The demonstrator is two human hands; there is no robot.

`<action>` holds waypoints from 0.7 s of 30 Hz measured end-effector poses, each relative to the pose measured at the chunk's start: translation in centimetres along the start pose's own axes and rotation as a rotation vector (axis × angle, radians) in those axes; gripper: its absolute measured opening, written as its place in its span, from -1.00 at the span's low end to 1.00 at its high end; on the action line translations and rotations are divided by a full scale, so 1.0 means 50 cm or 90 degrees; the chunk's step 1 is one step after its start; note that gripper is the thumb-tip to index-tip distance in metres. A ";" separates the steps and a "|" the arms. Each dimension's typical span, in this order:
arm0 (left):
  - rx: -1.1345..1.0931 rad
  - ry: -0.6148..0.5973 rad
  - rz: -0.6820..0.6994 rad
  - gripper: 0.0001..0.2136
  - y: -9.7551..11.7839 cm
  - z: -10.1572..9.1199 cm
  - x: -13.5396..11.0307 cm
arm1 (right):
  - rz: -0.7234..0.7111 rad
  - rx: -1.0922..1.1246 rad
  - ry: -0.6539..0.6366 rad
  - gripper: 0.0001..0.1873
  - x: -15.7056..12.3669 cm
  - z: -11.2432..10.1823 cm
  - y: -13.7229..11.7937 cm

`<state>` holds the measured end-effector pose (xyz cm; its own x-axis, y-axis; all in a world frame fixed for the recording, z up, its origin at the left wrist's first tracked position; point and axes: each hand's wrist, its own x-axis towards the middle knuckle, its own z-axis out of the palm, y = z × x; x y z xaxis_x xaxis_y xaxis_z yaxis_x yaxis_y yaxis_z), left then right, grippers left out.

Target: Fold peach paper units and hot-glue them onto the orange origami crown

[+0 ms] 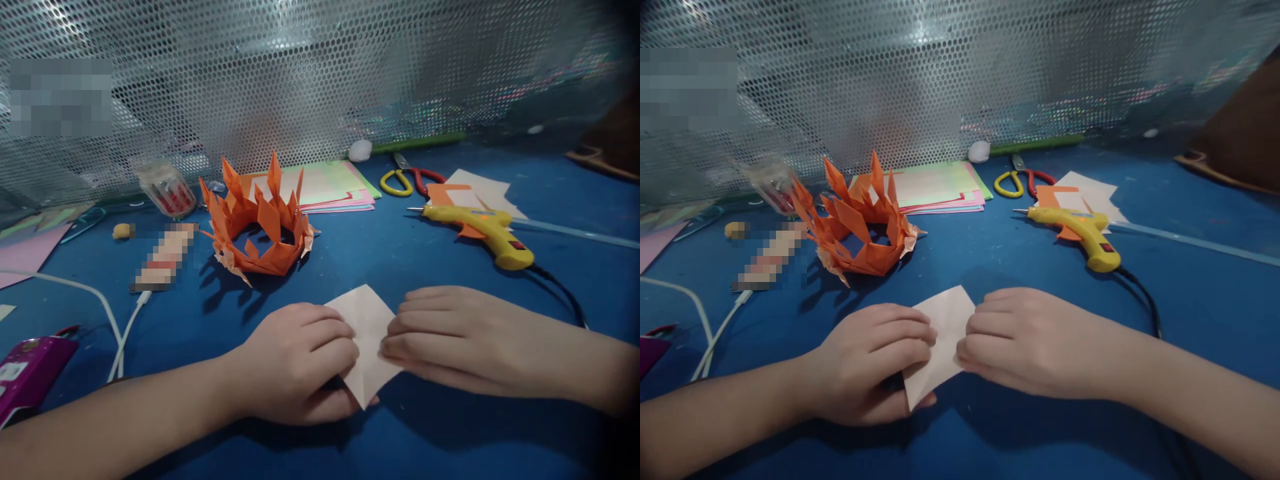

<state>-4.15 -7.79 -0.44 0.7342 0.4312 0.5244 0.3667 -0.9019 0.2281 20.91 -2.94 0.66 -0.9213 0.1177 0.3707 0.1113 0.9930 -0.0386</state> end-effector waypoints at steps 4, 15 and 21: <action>0.012 0.037 -0.019 -0.90 0.007 -0.001 0.002 | 0.020 0.119 0.030 -0.83 0.004 -0.002 -0.020; -0.009 -0.009 -0.157 -0.79 0.024 -0.005 0.001 | 0.318 0.236 0.034 -0.76 0.010 -0.002 -0.020; 0.049 -0.030 -0.151 -0.75 0.047 -0.015 0.014 | 0.228 0.227 0.051 -0.80 0.003 0.004 -0.033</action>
<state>-3.19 -9.63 1.10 0.6481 0.6327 0.4239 0.5728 -0.7718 0.2762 20.51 -4.56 0.60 -0.8157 0.4635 0.3463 0.2673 0.8327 -0.4850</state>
